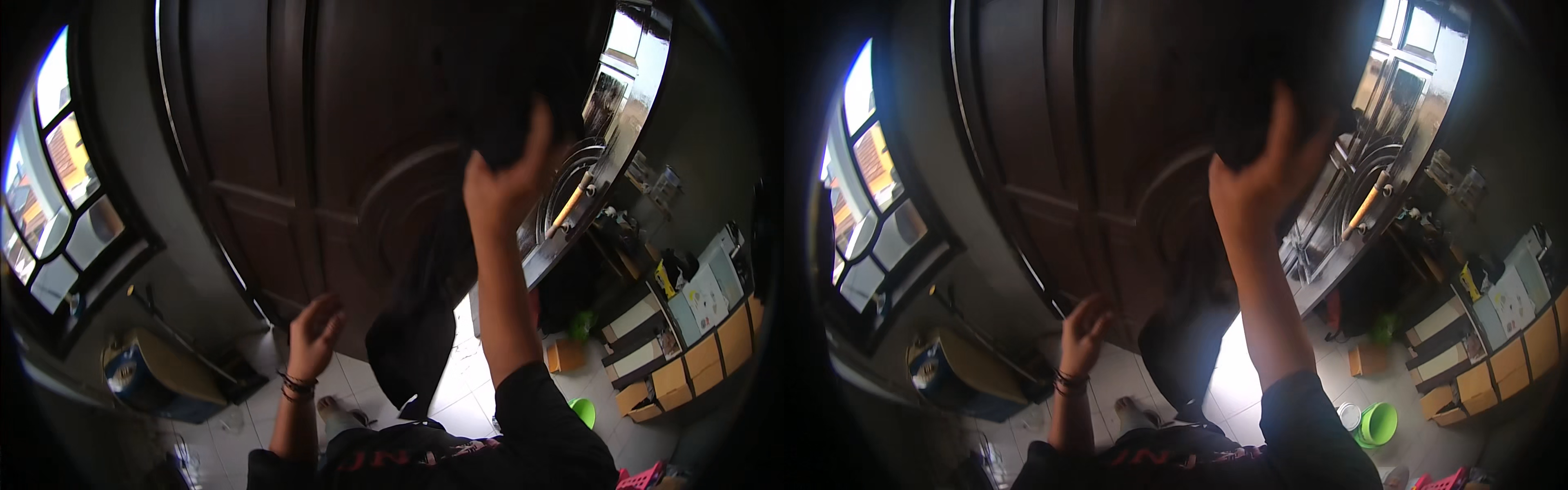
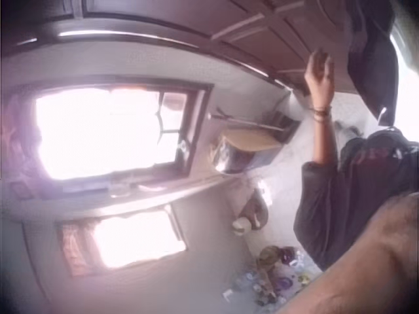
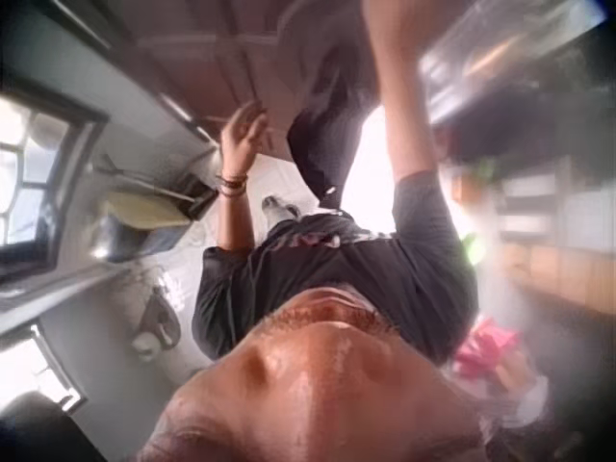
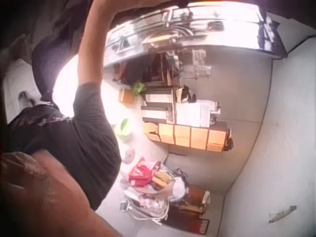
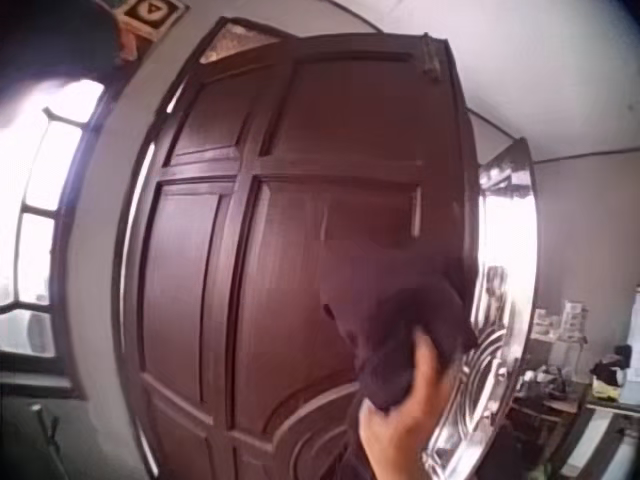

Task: The person sits on the floor, opens a paint can, and stirs the paint with a stick. They then pour some paint into a smaller container and close the can.

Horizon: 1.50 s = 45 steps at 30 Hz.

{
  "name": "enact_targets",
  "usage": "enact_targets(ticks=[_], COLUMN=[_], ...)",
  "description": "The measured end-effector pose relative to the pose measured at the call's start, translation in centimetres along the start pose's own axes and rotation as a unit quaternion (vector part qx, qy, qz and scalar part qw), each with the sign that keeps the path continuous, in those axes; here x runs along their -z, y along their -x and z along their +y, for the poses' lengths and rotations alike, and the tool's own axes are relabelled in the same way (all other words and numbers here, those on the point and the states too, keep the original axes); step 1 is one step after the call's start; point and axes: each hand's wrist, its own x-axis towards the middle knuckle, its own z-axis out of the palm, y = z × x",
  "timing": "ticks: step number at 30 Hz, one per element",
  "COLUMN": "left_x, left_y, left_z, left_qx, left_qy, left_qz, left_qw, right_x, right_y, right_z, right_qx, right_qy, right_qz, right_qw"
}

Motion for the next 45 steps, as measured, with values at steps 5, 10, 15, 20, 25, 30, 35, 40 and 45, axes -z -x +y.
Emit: enact_targets(ticks=[5, 10, 15, 20, 25, 30, 35, 40, 45], left_x=[1.7, 5.2, 11.8, 9.9, 6.6, 6.6, 11.6, 11.0, 14.3], left_y=[-5.0, -9.5, -8.4, -11.9, -17.1, -17.2, -15.4, -17.4, -11.9], left_z=[-5.8, -8.3, -11.5, -11.9, -1.1, 1.8, -3.1, 2.4, -7.3], left_qx=[0.143, 0.074, 0.122, -0.047, -0.222, -0.248, -0.154, -0.291, 0.09], left_qy=[0.063, 0.01, 0.014, -0.061, -0.102, -0.071, -0.139, 0.121, 0.35], left_qz=[-0.11, -0.188, -0.073, -0.069, -0.053, -0.061, 0.04, 0.172, 0.006], left_qw=[0.982, 0.979, 0.99, 0.995, 0.968, 0.964, 0.977, 0.933, 0.933], right_x=[-12.3, -14.5, -14.3, -12.5, -28.4, -32.4, -26.5, -23.7, -14.4], right_y=[15.1, 21.1, -6.6, -35.2, -30.4, -18.8, -17.8, -1.0, 24.7], right_z=[-1.4, 2.4, 0.3, -2.4, -14.7, -17.9, -17.9, -16.4, -16.0], right_qx=[0.08, 0.112, 0.108, 0.057, 0.276, 0.464, 0.285, 0.292, 0.146], right_qy=[0.033, -0.053, 0.17, 0.302, 0.096, 0.087, 0.083, 0.063, -0.184], right_qz=[-0.319, -0.426, -0.033, 0.239, 0.149, -0.233, -0.126, -0.248, -0.605], right_qw=[0.944, 0.896, 0.979, 0.921, 0.945, 0.85, 0.947, 0.921, 0.761])
